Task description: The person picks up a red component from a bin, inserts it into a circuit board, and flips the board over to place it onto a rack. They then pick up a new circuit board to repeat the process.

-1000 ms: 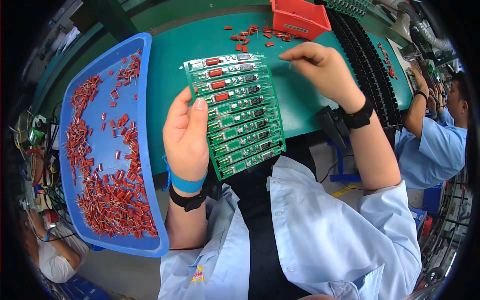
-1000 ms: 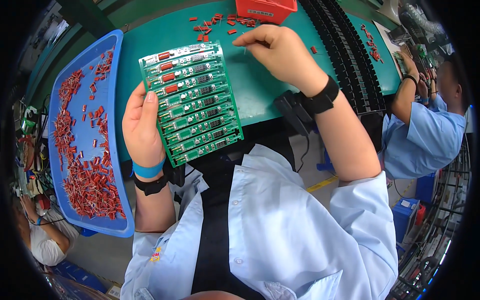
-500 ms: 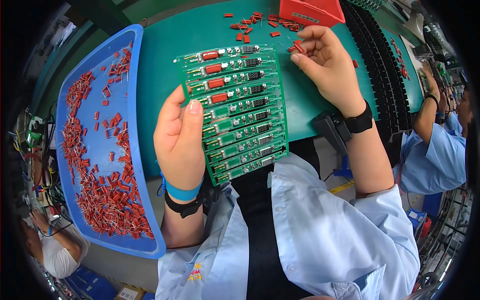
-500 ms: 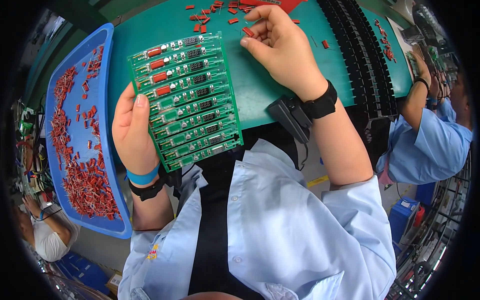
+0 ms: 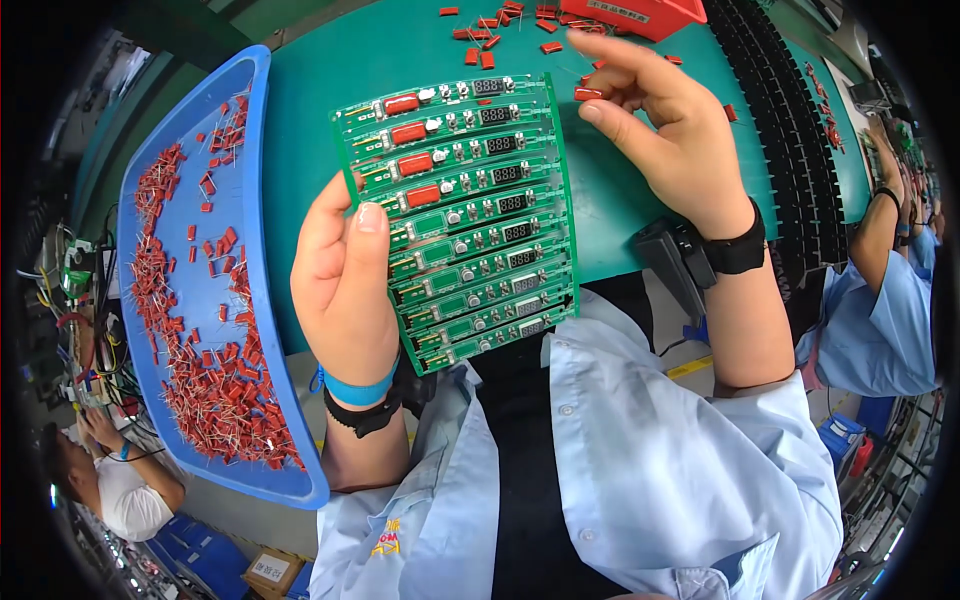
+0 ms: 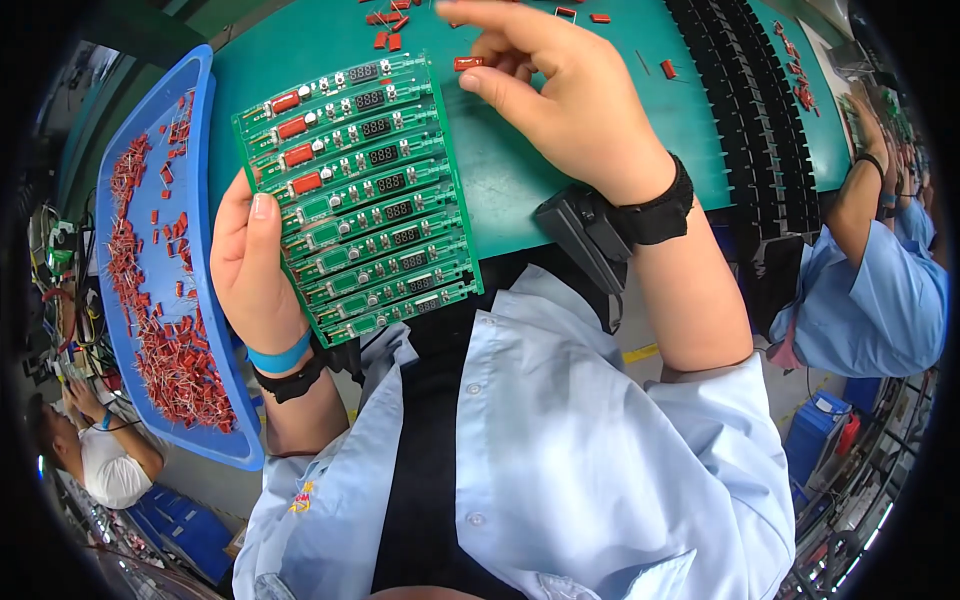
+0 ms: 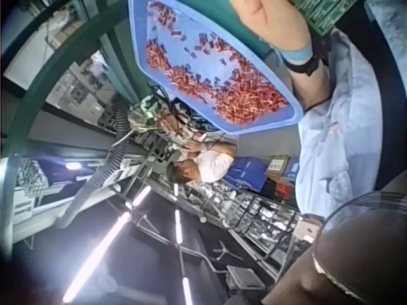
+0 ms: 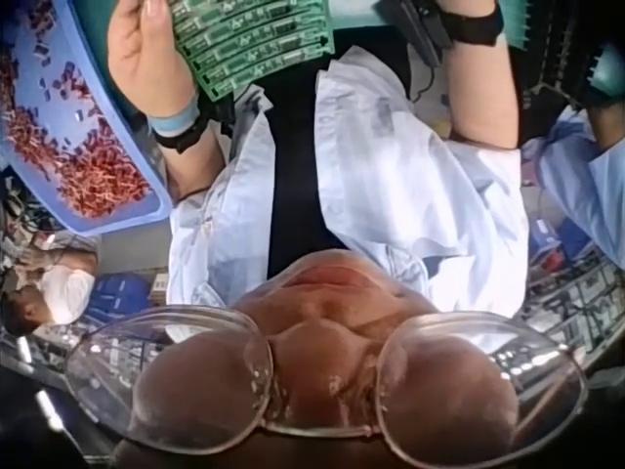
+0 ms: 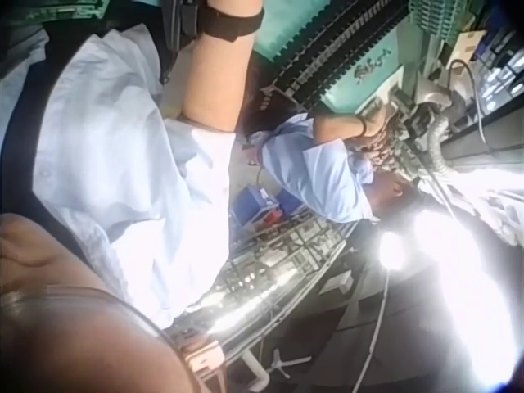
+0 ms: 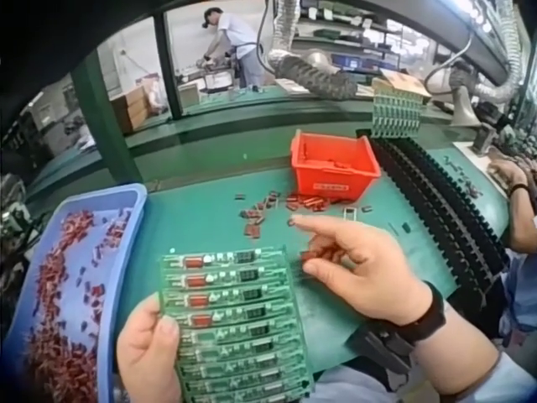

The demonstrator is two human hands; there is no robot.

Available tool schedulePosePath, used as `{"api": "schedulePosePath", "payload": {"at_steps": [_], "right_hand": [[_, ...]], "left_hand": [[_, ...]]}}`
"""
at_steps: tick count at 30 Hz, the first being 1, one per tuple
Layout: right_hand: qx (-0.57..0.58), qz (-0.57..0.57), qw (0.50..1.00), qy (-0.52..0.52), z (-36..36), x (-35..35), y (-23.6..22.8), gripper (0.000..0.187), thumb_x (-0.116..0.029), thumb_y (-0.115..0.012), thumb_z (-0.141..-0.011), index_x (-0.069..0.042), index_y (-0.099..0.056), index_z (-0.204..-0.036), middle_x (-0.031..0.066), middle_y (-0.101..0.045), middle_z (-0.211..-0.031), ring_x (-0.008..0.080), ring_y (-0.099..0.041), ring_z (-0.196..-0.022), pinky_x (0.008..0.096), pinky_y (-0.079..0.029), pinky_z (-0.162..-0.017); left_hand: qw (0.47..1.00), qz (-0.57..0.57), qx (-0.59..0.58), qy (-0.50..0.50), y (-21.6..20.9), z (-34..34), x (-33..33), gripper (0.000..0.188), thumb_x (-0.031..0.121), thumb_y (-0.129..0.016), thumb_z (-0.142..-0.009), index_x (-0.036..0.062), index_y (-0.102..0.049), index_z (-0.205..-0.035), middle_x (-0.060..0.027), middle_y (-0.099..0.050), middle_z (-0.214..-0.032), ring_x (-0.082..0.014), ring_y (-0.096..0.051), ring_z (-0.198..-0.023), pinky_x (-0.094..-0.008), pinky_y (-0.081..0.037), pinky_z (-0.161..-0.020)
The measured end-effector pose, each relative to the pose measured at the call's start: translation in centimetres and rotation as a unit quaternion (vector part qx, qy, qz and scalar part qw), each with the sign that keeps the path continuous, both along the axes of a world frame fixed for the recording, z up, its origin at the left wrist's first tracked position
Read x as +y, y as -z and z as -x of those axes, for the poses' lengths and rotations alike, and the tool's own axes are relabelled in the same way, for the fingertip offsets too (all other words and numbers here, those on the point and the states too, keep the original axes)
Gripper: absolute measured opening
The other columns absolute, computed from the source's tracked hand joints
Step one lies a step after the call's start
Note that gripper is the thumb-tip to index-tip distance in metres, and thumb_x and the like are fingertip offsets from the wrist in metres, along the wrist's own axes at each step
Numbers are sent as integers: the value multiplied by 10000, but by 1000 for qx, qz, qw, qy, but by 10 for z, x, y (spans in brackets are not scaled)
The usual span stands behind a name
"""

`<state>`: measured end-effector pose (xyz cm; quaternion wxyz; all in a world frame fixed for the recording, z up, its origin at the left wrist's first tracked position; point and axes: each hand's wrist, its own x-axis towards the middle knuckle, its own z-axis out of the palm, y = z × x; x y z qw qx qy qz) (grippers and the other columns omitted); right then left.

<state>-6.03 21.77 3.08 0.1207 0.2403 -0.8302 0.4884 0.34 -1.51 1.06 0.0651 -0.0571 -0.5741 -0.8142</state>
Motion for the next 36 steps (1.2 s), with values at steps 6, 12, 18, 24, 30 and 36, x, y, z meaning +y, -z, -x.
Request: {"api": "schedulePosePath", "payload": {"at_steps": [6, 12, 18, 24, 30, 36], "right_hand": [[-79, 91, 993, 17, -9, -4, -14, 477, 40, -647, -755, -16, -500, -1205, 87, -607, -868, 138, -580, -739, 268, -476, -677], [-26, 34, 999, -15, -3, -1, -3, 364, -16, -631, -793, -28, -569, -1152, 68, -621, -891, 148, -587, -836, 257, -463, -762], [155, -152, 974, -63, 11, 17, 9, 344, -16, -597, -832, -33, -555, -1173, 55, -619, -961, 100, -581, -894, 222, -461, -791], [-64, 73, 995, -3, 4, 14, 11, 237, -27, -542, -879, 7, -570, -1111, 50, -606, -970, 103, -574, -897, 208, -452, -802], [24, -95, 994, -43, -7, 4, -6, 193, -28, -516, -897, 46, -572, -1066, 53, -587, -951, 96, -557, -881, 199, -439, -785], [-21, -37, 997, -63, -41, -23, -24, 167, 28, -549, -841, 49, -593, -1001, 81, -580, -934, 120, -553, -849, 215, -432, -750]], "left_hand": [[1000, -1, -11, -17, 2, 0, 0, 332, 70, -456, -924, -73, -435, -1222, -134, -587, -1100, -147, -581, -956, -265, -450, -857], [1000, -5, -8, -21, 2, 0, 0, 331, 64, -453, -924, -75, -435, -1224, -135, -586, -1100, -147, -578, -959, -262, -446, -859], [1000, -6, -7, -18, 1, 1, 0, 336, 61, -453, -923, -76, -431, -1230, -131, -586, -1100, -144, -573, -964, -261, -443, -864], [1000, -8, 14, -6, -4, -1, 1, 335, 62, -453, -924, -77, -432, -1227, -121, -588, -1091, -132, -570, -958, -253, -444, -857], [999, -27, 8, 18, 2, 2, 2, 308, 67, -446, -928, -69, -449, -1205, -103, -604, -1051, -111, -575, -919, -236, -456, -816], [998, -43, 19, 31, 2, 3, 0, 281, 61, -435, -933, -60, -462, -1185, -97, -617, -1014, -102, -585, -873, -223, -468, -775]]}}
